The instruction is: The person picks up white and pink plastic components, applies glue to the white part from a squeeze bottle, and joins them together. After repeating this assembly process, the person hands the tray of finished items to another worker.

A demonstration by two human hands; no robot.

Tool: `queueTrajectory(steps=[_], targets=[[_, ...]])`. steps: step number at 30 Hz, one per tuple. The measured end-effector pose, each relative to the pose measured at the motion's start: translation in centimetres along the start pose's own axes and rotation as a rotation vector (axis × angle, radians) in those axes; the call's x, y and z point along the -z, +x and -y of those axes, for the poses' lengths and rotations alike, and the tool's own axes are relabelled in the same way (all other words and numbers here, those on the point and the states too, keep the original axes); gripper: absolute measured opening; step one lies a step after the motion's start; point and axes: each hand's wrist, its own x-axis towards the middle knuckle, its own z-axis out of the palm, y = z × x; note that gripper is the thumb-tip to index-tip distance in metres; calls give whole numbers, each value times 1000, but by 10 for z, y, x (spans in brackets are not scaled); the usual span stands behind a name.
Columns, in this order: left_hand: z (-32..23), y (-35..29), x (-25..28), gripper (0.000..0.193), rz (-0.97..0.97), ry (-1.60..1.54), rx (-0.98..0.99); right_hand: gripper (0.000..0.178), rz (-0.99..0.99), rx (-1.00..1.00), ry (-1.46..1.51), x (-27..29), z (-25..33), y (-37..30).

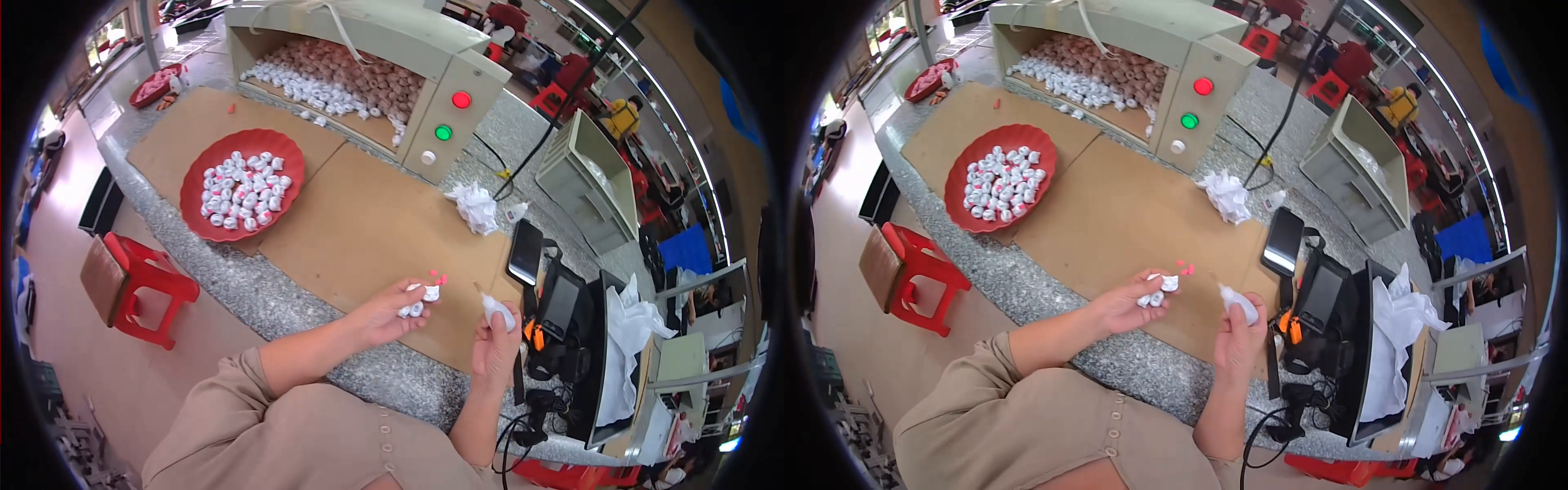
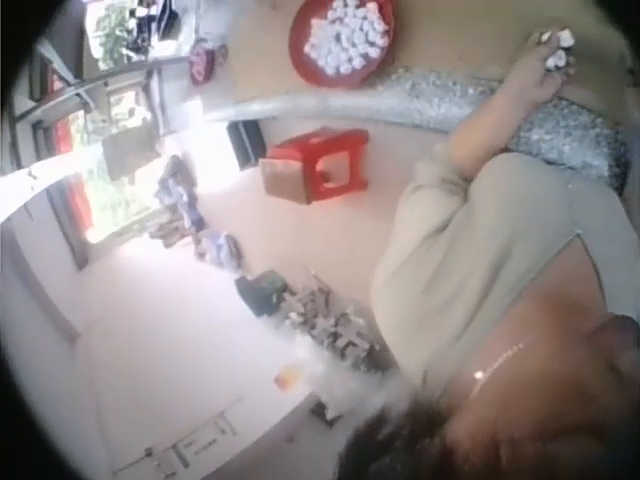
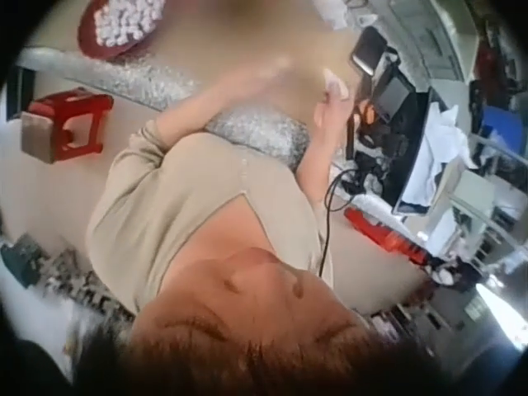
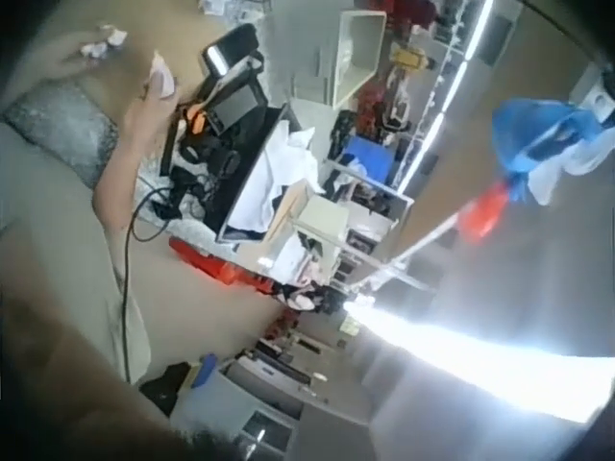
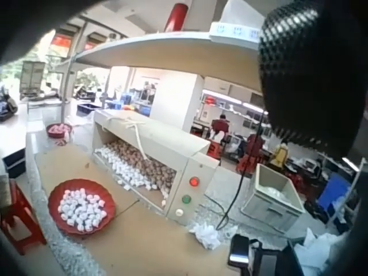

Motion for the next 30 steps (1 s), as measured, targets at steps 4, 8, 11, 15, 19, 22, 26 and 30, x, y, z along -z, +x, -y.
queueTrajectory(steps=[4,8,11,15,19,22,26,30], targets=[[2,0,3,16,28,-12,38,29,34,59,18,-4,5,-10],[5,1,9,15,61,11,54,27,-4,108,-70,-19,5,-20],[7,1,8,14,77,8,62,31,-34,337,-369,-15,5,-28],[8,1,6,15,85,72,69,29,18,459,-592,-2,-1,-28],[6,2,5,17,76,107,70,27,69,548,-725,-4,1,-29],[6,3,7,17,89,90,53,26,77,524,-753,-6,3,-29],[7,4,7,18,81,99,65,26,85,521,-790,-6,3,-28],[7,3,8,18,93,100,58,25,107,500,-823,-7,3,-27]])
